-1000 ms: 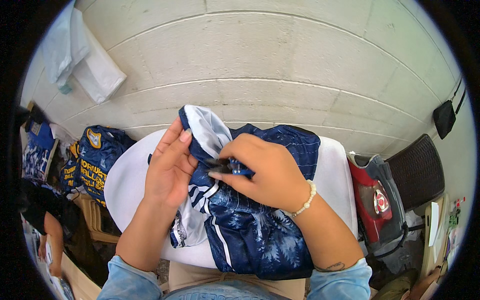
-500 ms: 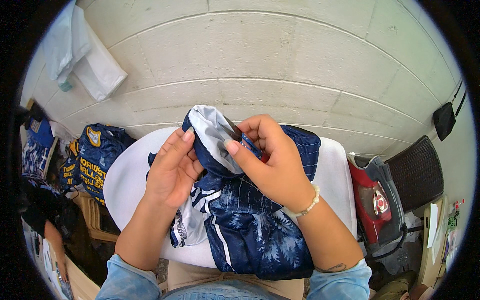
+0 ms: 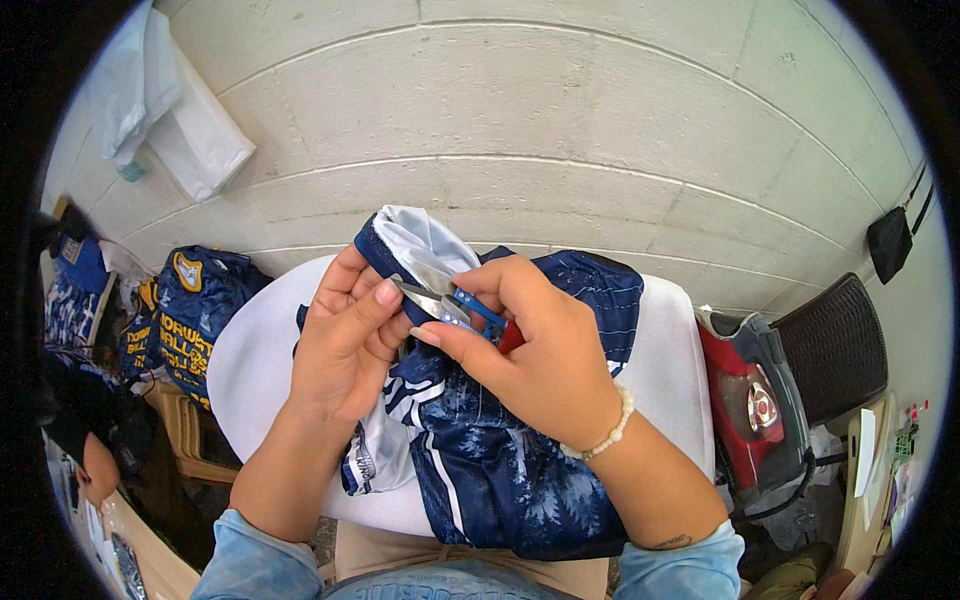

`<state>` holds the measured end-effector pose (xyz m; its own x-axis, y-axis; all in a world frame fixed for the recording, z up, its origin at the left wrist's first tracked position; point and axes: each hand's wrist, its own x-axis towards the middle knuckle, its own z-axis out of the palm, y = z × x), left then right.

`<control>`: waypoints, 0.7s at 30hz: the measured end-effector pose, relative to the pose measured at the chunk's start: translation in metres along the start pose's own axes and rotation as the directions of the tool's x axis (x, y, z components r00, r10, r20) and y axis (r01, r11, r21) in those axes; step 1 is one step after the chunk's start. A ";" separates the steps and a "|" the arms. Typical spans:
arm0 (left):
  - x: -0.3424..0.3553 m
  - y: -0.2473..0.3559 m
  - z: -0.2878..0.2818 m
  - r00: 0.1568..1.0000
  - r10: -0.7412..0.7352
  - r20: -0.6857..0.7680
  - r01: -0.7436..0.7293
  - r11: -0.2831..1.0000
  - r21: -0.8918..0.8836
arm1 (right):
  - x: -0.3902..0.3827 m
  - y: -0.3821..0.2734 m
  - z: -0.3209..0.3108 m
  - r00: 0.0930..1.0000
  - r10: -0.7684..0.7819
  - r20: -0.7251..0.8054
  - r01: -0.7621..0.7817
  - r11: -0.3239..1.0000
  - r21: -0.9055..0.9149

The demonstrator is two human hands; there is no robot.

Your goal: The person uses small scissors to trim the elastic waistband and seams of a blue and white garment. They repeatedly reposition the fabric and make short cuts along the edges.

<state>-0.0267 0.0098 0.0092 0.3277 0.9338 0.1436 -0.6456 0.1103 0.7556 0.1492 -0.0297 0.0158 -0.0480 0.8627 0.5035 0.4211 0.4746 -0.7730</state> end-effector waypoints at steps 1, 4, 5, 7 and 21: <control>0.000 0.000 0.000 1.000 -0.002 0.010 0.002 1.000 -0.004 | 0.000 0.000 0.000 1.000 -0.007 -0.010 0.007 1.000 -0.024; -0.001 0.000 -0.001 0.999 -0.003 0.033 0.003 1.000 -0.008 | 0.001 -0.001 0.001 0.988 -0.137 -0.068 0.129 0.985 -0.116; -0.001 0.000 -0.001 0.999 -0.001 0.037 0.001 1.000 -0.007 | 0.001 -0.001 0.000 0.987 -0.145 -0.068 0.136 0.983 -0.120; -0.001 -0.001 0.000 0.999 0.006 0.046 -0.006 1.000 -0.006 | 0.001 -0.003 -0.001 0.988 -0.142 -0.057 0.132 0.981 -0.142; -0.004 -0.003 0.002 0.999 0.024 0.038 -0.026 0.999 0.044 | 0.000 -0.009 -0.004 0.988 -0.150 -0.041 0.143 0.980 -0.140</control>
<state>-0.0242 0.0053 0.0077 0.3380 0.9225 0.1861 -0.6232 0.0713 0.7788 0.1486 -0.0347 0.0241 -0.0735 0.7740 0.6290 0.5326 0.5637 -0.6314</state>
